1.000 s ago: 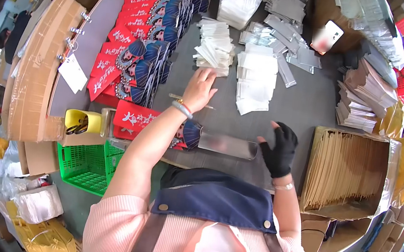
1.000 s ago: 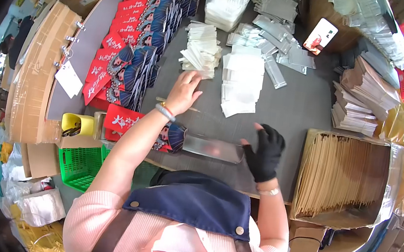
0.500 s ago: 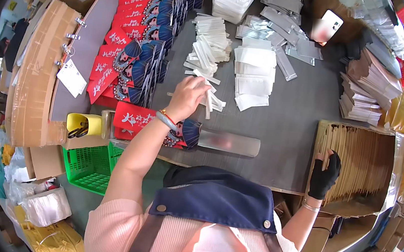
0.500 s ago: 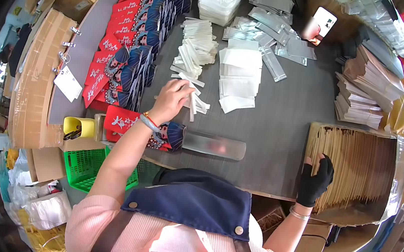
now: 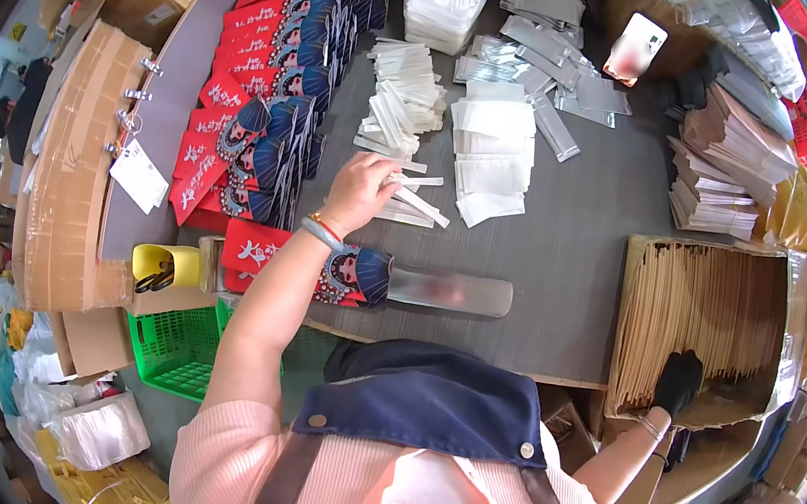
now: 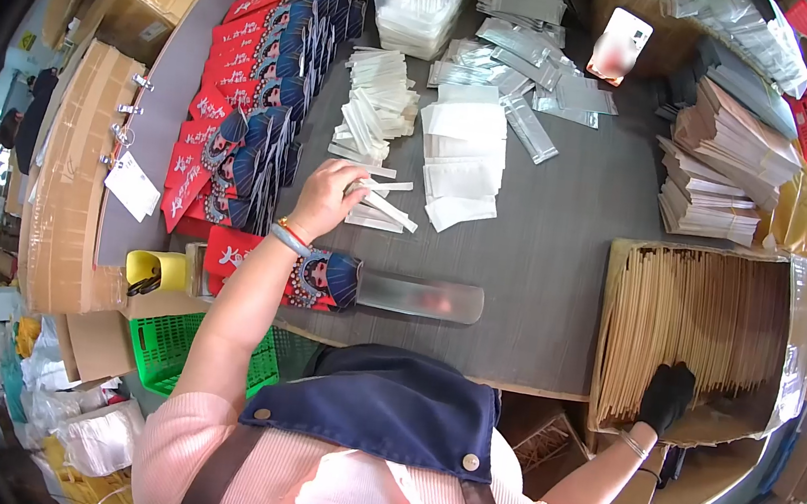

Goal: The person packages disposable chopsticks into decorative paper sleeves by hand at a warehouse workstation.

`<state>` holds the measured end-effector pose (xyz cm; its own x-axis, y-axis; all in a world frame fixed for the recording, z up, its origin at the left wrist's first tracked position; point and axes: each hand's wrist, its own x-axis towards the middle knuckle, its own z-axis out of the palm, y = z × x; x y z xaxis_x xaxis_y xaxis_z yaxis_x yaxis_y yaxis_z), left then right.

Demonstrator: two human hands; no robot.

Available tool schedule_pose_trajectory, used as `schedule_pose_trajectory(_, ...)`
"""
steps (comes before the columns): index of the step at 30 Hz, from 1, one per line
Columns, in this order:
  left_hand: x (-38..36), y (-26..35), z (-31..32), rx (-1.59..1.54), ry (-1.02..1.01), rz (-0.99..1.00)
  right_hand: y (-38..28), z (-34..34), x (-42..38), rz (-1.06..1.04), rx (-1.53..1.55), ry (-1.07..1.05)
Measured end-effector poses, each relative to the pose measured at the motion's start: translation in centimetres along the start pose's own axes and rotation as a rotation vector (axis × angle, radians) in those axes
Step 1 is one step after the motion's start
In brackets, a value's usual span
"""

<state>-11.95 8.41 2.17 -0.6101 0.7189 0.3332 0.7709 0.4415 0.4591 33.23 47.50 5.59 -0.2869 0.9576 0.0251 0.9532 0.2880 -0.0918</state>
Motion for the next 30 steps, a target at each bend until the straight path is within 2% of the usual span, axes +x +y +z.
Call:
schedule_pose_trajectory(2, 0.1, 0.1, 0.5, -0.014, -0.076, 0.007, 1.4, 0.4, 0.9, -0.035, -0.085, -0.066)
schedule_pose_trajectory(3, 0.1, -0.2, 0.8, 0.036, -0.154, 0.001, 2.4, 1.2, 1.1, -0.058, -0.002, -0.019)
schedule_pose_trajectory(5, 0.4, -0.3, 1.2, 0.048, -0.127, -0.019, 3.6, 2.4, 1.2, -0.095, 0.162, 0.088)
schedule_pose_trajectory(6, 0.4, -0.4, 1.4, 0.053, -0.116, -0.033, 4.3, 2.6, 1.4, -0.089, 0.156, 0.054)
schedule_pose_trajectory(10, 0.9, 0.4, 1.0, -0.022, -0.091, -0.056, 2.7, 1.2, 1.8, -0.07, 0.085, -0.042)
schedule_pose_trajectory(13, 1.2, -0.3, 1.1, -0.049, -0.25, -0.179, 1.2, 0.5, 1.3, -0.034, 0.038, -0.036)
schedule_pose_trajectory(16, 1.4, -0.3, 1.1, 0.053, -0.163, -0.096, 1.5, 1.1, 1.5, -0.025, 0.037, -0.02)
schedule_pose_trajectory(19, 1.1, 1.5, 1.5, 0.025, 0.01, -0.121, 2.1, 1.8, 1.2, 0.04, 0.115, 0.022)
schedule_pose_trajectory(20, 1.5, 2.9, 2.1, -0.074, 0.046, -0.126, 2.1, 1.9, 1.0, 0.074, 0.152, 0.042)
schedule_pose_trajectory(23, 3.0, 6.2, 5.4, -0.156, 0.106, -0.031, 1.9, 1.5, 0.4, 0.132, 0.217, 0.238)
schedule_pose_trajectory(26, 4.0, 6.6, 7.4, -0.094, 0.08, -0.013, 3.2, 1.7, 0.0, 0.133, 0.266, 0.295)
schedule_pose_trajectory(27, 4.1, 6.7, 7.6, -0.106, 0.074, -0.045, 3.3, 2.4, -0.7, 0.031, 0.254, 0.444)
schedule_pose_trajectory(30, 3.7, 6.5, 7.8, -0.108, 0.032, -0.116, -2.4, 0.2, -3.9, 0.062, 0.88, 0.327)
